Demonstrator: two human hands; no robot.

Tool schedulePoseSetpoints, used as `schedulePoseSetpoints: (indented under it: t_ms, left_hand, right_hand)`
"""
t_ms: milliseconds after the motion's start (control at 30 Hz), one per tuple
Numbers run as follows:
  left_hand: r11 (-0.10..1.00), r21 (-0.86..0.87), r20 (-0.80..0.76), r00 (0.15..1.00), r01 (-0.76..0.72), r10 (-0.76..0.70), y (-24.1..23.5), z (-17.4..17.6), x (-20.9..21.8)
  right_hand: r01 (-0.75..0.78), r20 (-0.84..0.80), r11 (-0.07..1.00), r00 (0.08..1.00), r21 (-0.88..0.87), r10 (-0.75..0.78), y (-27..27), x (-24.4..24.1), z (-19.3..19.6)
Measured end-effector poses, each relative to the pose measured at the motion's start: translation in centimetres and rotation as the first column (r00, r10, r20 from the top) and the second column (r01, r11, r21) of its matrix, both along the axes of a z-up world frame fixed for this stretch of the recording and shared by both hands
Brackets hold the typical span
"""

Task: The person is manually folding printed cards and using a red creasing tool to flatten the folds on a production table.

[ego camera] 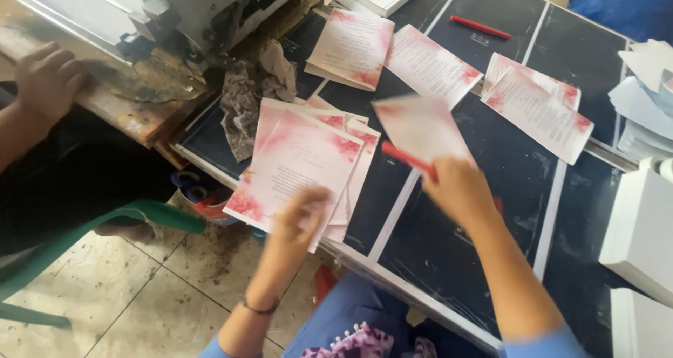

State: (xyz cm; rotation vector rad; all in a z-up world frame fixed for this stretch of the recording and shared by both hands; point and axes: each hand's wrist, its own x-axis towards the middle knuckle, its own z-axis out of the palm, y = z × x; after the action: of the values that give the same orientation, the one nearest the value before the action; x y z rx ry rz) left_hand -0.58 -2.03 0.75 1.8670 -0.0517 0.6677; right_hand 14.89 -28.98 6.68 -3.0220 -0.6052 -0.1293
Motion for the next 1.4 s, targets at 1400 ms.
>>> schedulePoseSetpoints:
  t_ms: [1400]
  left_hand:
    - [0.491,-0.853,-0.225,0.722,0.179,-0.654,-15.6,-2.8,-6.6]
  right_hand:
    - [0.428,-0.493,0.378,0.865,0.821,0.091,-5.6,-21.8,-2.5]
